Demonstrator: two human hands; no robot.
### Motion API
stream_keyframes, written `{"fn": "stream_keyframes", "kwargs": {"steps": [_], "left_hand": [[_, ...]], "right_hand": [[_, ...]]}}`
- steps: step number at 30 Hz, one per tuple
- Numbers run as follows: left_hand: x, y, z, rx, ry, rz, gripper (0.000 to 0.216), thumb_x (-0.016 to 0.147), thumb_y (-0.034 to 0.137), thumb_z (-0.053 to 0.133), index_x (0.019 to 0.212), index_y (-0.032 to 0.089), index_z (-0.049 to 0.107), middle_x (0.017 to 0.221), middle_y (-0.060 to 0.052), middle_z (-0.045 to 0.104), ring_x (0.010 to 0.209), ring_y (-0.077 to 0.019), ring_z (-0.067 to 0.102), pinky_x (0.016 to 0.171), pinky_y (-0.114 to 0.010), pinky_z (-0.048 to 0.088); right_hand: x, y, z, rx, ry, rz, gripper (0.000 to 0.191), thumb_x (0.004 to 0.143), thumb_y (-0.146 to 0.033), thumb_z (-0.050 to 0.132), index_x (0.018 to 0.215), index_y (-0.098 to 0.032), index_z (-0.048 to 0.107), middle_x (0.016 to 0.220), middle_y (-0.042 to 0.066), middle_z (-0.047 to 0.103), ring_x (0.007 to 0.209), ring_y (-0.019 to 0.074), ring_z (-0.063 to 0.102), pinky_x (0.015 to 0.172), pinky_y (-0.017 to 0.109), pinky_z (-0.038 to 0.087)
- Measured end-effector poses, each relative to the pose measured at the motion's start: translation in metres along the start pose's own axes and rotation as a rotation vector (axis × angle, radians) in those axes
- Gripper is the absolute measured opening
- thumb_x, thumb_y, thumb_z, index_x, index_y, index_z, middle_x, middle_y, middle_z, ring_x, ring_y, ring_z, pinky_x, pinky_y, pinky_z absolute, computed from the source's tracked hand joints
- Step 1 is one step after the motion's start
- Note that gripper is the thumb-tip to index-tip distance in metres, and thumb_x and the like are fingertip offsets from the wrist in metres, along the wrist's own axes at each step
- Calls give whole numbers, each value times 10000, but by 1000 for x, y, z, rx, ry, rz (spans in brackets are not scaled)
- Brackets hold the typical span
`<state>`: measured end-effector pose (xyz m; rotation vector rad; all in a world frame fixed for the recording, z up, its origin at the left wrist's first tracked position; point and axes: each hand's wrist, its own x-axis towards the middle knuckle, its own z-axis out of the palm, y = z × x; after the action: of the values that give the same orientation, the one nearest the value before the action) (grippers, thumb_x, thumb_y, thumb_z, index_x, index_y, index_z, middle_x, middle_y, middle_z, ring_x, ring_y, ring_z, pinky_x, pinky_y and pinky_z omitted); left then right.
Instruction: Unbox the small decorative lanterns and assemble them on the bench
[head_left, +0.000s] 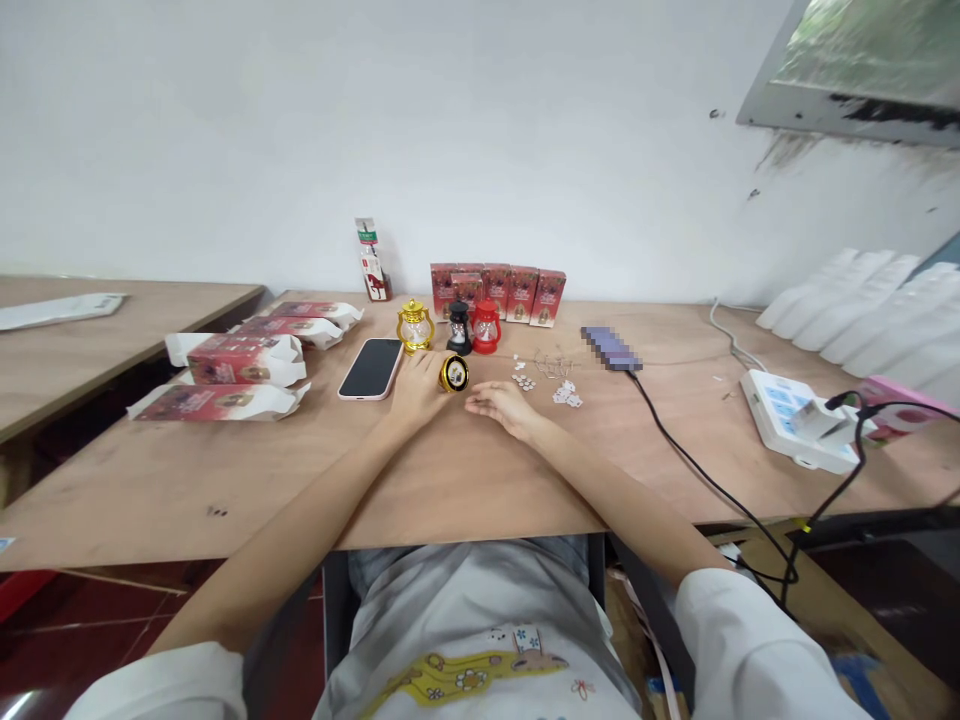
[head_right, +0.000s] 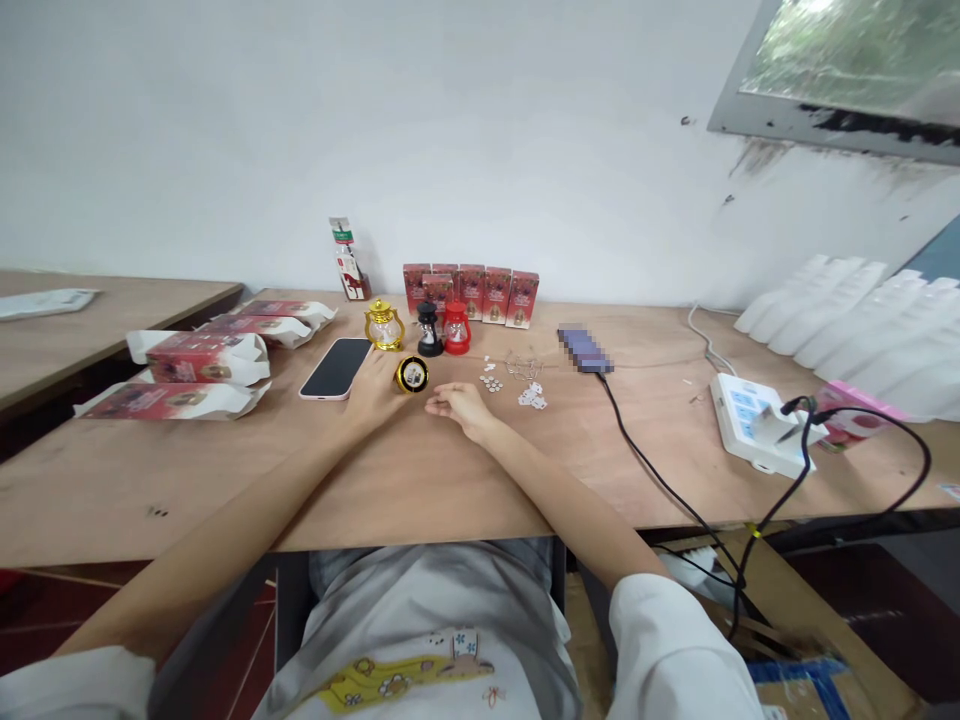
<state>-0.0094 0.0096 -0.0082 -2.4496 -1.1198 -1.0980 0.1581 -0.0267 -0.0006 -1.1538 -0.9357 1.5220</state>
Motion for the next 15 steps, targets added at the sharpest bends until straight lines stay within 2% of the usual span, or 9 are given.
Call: {"fn": "stream_keyframes", "kwargs": {"steps": [3, 6, 11, 15], "left_hand": [[2, 0, -1, 107, -68, 106, 308, 767, 234, 588, 1066, 158, 591, 992, -123, 665, 938, -284, 566, 779, -395, 441], [4, 2, -4, 175, -117, 206, 293, 799, 182, 523, 1080, 166, 606, 991, -134, 667, 956, -286, 568, 777, -411, 430], [7, 5, -10, 278, -122, 339, 281, 879, 200, 445, 1103, 195, 614, 1027, -115, 678, 989, -259, 583, 843, -418, 419], [8, 6, -12, 253, -126, 337, 291, 905, 185, 408, 1096, 233, 623, 1031, -94, 685, 1046, -233, 584, 898, -417, 410]], "right_hand": [[-4, -1, 2, 112, -185, 225, 232, 829, 20, 395, 776, -49, 610, 653, 111, 676, 627, 134, 692, 716, 218, 582], [-5, -1, 4, 195, -237, 352, 241, 868, -46, 381, 865, 1, 617, 710, 162, 687, 674, 171, 714, 695, 225, 593], [0, 2, 2, 298, -212, 371, 282, 880, -68, 323, 931, 3, 591, 760, 167, 671, 741, 180, 717, 692, 238, 601], [5, 8, 0, 333, -221, 348, 264, 871, -68, 324, 908, -17, 580, 822, 168, 653, 788, 177, 705, 727, 255, 601]]}}
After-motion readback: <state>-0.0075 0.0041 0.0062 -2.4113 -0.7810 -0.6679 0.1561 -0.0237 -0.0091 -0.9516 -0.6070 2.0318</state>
